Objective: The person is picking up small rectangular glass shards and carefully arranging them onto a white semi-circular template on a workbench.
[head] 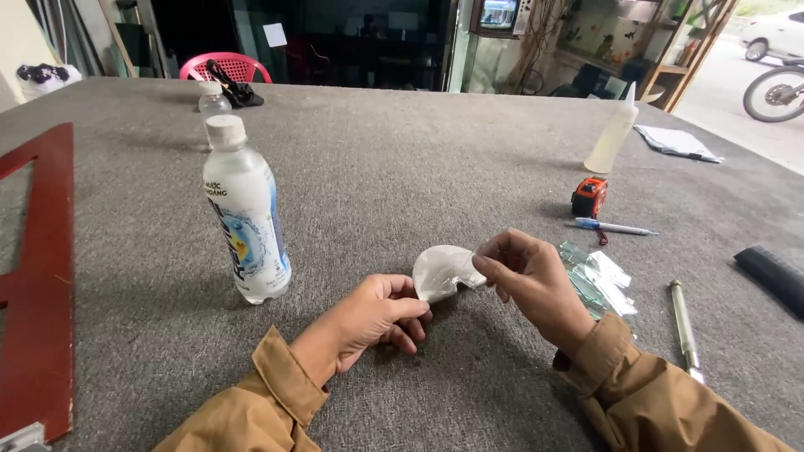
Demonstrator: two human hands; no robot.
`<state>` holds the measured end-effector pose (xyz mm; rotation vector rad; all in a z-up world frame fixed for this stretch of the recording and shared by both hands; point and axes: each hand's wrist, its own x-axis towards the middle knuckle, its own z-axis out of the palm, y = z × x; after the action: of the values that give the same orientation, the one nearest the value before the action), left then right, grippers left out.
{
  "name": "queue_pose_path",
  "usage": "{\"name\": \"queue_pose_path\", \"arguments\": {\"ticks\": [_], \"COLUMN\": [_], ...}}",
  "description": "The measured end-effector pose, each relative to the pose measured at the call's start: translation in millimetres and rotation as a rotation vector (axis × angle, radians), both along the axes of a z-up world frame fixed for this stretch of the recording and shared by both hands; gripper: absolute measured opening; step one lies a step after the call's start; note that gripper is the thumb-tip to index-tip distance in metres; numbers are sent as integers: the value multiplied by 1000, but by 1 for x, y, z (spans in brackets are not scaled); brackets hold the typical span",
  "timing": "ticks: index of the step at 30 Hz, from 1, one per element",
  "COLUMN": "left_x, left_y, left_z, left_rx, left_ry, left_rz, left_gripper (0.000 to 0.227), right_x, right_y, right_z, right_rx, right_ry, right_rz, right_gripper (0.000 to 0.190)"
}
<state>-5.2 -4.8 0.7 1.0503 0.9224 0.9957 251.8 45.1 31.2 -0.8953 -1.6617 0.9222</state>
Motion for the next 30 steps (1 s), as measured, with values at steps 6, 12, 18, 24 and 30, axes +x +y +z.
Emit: {"name": "queue_pose_path", "arguments": {"ticks": [6,12,18,24,30], "left_x": [3,9,9,9,14], "left_y": [-4,-6,-8,-3,-11], "left_z": [3,10,7,-1,15], "left_rx": [29,71,68,41,48], "left_ry": [25,105,101,124,177], "left_rz": [28,33,55,79,82], "left_gripper": [20,15,16,15,10], "right_x": [1,6,-15,-7,-9], "right_y": [-12,-3,-23,-10,-1], "right_z": [14,6,5,0,0], "right_rx": [408,920,1108,1088,1141], "right_ry": [-370,-765,-799,-849,-835], "right_rz": [-170,-283,15,-2,-35], "right_gripper": [18,12,20,30,32]}}
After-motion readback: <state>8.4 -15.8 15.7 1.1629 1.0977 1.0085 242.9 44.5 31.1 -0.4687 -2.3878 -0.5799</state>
